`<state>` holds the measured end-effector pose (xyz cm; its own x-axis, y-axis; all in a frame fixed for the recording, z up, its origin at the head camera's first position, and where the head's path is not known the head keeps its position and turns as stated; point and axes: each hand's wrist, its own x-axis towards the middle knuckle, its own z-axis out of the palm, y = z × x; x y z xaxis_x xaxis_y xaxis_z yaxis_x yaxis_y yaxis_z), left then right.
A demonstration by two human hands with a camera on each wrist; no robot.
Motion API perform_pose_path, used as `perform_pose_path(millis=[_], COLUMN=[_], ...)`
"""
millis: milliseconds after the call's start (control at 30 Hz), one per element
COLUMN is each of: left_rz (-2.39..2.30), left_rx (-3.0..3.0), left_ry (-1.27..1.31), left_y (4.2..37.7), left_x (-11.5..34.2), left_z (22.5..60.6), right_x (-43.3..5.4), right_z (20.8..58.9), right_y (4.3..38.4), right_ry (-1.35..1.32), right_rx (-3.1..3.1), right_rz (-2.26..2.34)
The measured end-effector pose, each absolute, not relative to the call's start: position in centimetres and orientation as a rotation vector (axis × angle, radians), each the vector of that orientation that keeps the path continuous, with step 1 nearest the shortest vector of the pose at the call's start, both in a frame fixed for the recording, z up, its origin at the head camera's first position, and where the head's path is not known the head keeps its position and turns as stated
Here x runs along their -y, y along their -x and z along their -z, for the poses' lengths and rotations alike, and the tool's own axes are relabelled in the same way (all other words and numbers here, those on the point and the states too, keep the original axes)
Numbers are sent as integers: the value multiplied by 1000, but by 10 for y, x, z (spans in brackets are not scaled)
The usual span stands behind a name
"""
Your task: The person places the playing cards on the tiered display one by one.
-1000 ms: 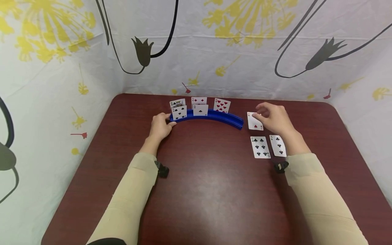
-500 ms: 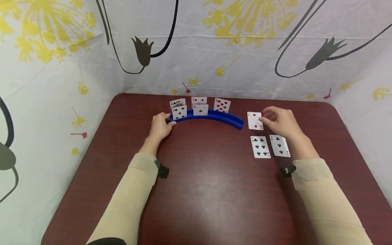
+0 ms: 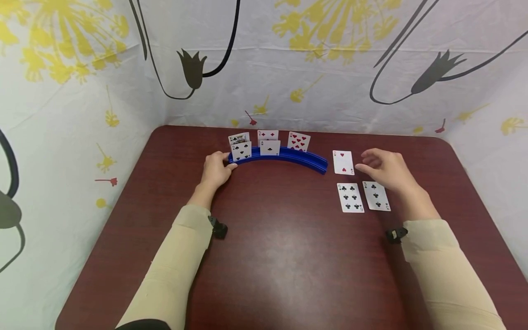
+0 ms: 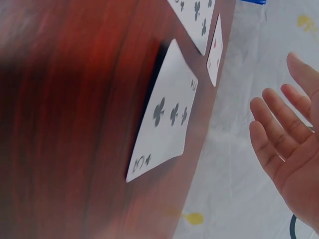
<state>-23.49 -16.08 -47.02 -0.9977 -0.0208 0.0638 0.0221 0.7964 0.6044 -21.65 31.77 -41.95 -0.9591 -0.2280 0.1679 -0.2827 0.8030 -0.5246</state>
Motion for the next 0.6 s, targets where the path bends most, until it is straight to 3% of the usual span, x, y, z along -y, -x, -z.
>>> perform_pose_path(millis=[600], left_rz=[995], left_rx=[2913], left_ry=[0], left_y=[235], left_x=[161], left_z=[470], right_x=[-340], right_z=[431], right_y=[206], right_ry=[-504], right_rx=[2985], right_rz=[-790])
